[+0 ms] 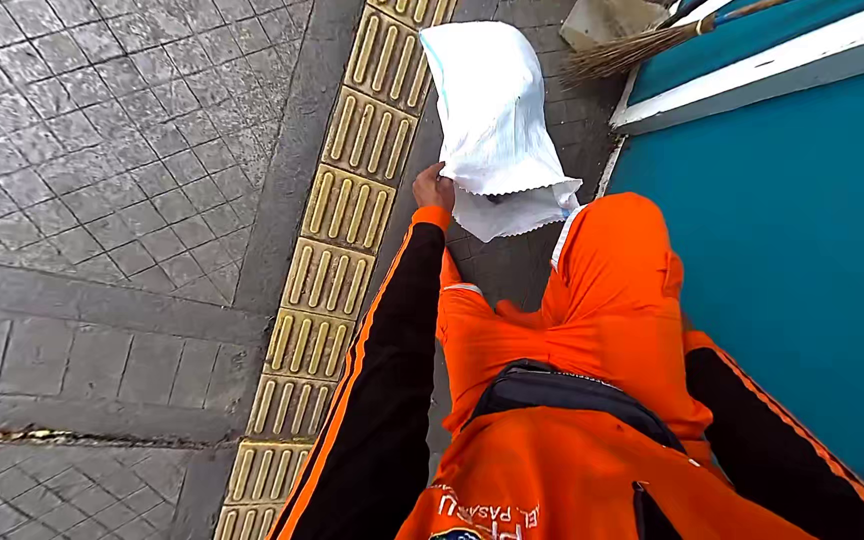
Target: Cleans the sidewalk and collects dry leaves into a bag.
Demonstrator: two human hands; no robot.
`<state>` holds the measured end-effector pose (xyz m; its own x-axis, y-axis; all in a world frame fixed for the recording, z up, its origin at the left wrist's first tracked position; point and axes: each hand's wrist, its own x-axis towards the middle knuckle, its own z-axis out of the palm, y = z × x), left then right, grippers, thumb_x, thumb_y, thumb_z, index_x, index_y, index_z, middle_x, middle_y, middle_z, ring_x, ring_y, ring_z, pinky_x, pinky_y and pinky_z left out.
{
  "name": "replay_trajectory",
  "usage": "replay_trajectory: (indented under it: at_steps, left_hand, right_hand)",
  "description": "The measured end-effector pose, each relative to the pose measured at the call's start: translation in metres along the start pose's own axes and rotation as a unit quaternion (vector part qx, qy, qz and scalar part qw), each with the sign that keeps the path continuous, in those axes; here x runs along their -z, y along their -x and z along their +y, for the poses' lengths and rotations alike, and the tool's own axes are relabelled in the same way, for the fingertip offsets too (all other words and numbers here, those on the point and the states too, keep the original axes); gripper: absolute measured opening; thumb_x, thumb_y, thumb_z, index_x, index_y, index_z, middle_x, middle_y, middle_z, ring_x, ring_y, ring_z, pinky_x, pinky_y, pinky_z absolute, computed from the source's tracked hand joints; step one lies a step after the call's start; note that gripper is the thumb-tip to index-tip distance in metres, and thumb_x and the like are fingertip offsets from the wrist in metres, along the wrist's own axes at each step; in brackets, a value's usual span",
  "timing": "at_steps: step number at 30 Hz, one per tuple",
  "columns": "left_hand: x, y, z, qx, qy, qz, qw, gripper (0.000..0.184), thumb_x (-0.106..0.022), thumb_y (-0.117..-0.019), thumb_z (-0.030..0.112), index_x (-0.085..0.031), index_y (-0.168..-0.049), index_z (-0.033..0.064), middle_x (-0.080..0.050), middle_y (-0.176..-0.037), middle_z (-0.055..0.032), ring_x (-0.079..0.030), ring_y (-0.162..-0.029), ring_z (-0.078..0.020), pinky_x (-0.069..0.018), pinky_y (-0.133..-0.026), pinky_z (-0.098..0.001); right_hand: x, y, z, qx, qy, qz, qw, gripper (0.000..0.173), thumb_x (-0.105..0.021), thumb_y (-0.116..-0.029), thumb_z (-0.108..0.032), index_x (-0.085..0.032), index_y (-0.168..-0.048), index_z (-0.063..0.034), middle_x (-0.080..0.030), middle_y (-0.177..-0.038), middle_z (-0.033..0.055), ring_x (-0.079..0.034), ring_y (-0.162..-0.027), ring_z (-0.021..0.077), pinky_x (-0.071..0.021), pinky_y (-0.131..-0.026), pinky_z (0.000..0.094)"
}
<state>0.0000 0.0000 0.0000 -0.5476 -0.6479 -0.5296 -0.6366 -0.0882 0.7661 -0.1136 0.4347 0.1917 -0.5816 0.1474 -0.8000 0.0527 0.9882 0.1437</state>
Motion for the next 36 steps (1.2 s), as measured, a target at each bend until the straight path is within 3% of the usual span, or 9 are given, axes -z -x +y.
replay_trajectory:
  at_steps: [6, 12, 17, 19, 21, 24, 28, 32, 36]
  left_hand:
    - [0.025, -0.019, 0.047, -0.053, 0.103, -0.003, 0.993, 0.028, -0.064, -0.0954, 0.003, -0.071, -0.122, 0.0026, -0.073, -0.115, -0.0166, -0.070, -0.104, -0.0220, -0.0538, -0.097, -0.0430]
    - [0.066, -0.016, 0.083, 0.119, 0.419, -0.144, 0.888, 0.048, -0.025, -0.1096, 0.024, -0.055, -0.143, 0.0082, -0.071, -0.112, -0.0130, -0.070, -0.098, -0.0254, -0.0567, -0.089, -0.0468]
    - [0.087, -0.016, 0.090, 0.120, 0.497, -0.212, 0.833, 0.093, 0.011, -0.0982, 0.066, -0.040, -0.155, 0.0128, -0.064, -0.134, -0.0219, -0.065, -0.121, -0.0354, -0.0527, -0.099, -0.0512]
    - [0.078, -0.019, 0.090, 0.090, 0.465, -0.178, 0.863, 0.084, 0.002, -0.1017, 0.065, -0.035, -0.157, 0.0138, -0.059, -0.143, -0.0190, -0.061, -0.127, -0.0326, -0.0523, -0.100, -0.0505]
    - [0.060, -0.019, 0.082, 0.026, 0.292, -0.093, 0.952, 0.062, -0.042, -0.1071, 0.036, -0.025, -0.163, 0.0164, -0.043, -0.160, -0.0106, -0.048, -0.142, -0.0252, -0.0457, -0.110, -0.0480]
    - [0.014, -0.024, 0.072, -0.009, -0.167, -0.057, 0.984, 0.136, -0.098, -0.0642, 0.036, -0.010, -0.166, 0.0099, -0.017, -0.169, -0.0240, -0.033, -0.150, -0.0432, -0.0401, -0.114, -0.0630]
    - [-0.038, -0.032, 0.059, 0.053, -0.252, -0.061, 0.964, 0.081, -0.083, -0.0854, 0.034, -0.046, -0.152, 0.0082, -0.054, -0.147, -0.0249, -0.055, -0.133, -0.0439, -0.0447, -0.108, -0.0649]
    - [-0.087, -0.013, 0.079, 0.054, -0.323, -0.166, 0.930, 0.146, -0.089, -0.0583, 0.069, -0.008, -0.166, 0.0124, -0.016, -0.171, -0.0187, -0.025, -0.155, -0.0375, -0.0252, -0.119, -0.0699]
    - [-0.109, -0.028, 0.113, 0.071, -0.229, 0.005, 0.971, 0.038, -0.058, -0.1030, 0.016, -0.061, -0.137, -0.0020, -0.066, -0.132, -0.0242, -0.062, -0.126, -0.0373, -0.0440, -0.111, -0.0561]
  right_hand:
    - [0.016, -0.072, -0.075, 0.075, -0.263, 0.125, 0.954, 0.048, -0.062, -0.1045, -0.029, -0.056, -0.142, -0.0001, -0.059, -0.140, 0.0244, -0.060, -0.126, 0.0387, -0.0491, -0.104, 0.0575]
    - [0.017, -0.113, -0.182, 0.158, -0.284, 0.124, 0.937, 0.128, -0.090, -0.0783, -0.035, -0.001, -0.165, -0.0024, -0.024, -0.165, 0.0302, -0.028, -0.153, 0.0428, -0.0269, -0.124, 0.0594]
    - [0.023, -0.156, -0.219, 0.134, -0.314, 0.095, 0.935, 0.048, -0.067, -0.1004, -0.023, -0.057, -0.138, 0.0040, -0.057, -0.138, 0.0316, -0.053, -0.131, 0.0449, -0.0415, -0.108, 0.0651]
    - [0.033, -0.164, -0.230, 0.109, -0.366, 0.111, 0.917, 0.039, -0.056, -0.1061, -0.023, -0.060, -0.132, 0.0062, -0.057, -0.136, 0.0316, -0.054, -0.130, 0.0433, -0.0417, -0.107, 0.0637]
    - [0.043, -0.166, -0.238, 0.097, -0.450, 0.111, 0.881, 0.043, -0.051, -0.1080, -0.023, -0.053, -0.143, 0.0017, -0.054, -0.144, 0.0270, -0.052, -0.135, 0.0377, -0.0446, -0.109, 0.0598]
    - [0.058, -0.179, -0.241, 0.096, -0.566, 0.101, 0.813, 0.040, -0.048, -0.1077, -0.021, -0.051, -0.144, -0.0037, -0.058, -0.139, 0.0212, -0.060, -0.125, 0.0311, -0.0534, -0.099, 0.0542]
    - [0.102, -0.206, -0.246, 0.106, -0.594, 0.092, 0.792, 0.037, -0.047, -0.1088, -0.023, -0.057, -0.139, -0.0035, -0.061, -0.135, 0.0194, -0.059, -0.126, 0.0279, -0.0501, -0.104, 0.0521]
    - [0.161, -0.228, -0.249, 0.111, -0.607, 0.057, 0.785, 0.037, -0.045, -0.1100, -0.025, -0.060, -0.136, -0.0047, -0.063, -0.131, 0.0178, -0.061, -0.122, 0.0254, -0.0502, -0.103, 0.0503]
    - [0.212, -0.249, -0.260, 0.158, -0.591, 0.036, 0.791, 0.035, -0.045, -0.1097, -0.022, -0.064, -0.128, -0.0003, -0.067, -0.122, 0.0187, -0.064, -0.115, 0.0249, -0.0515, -0.100, 0.0482]
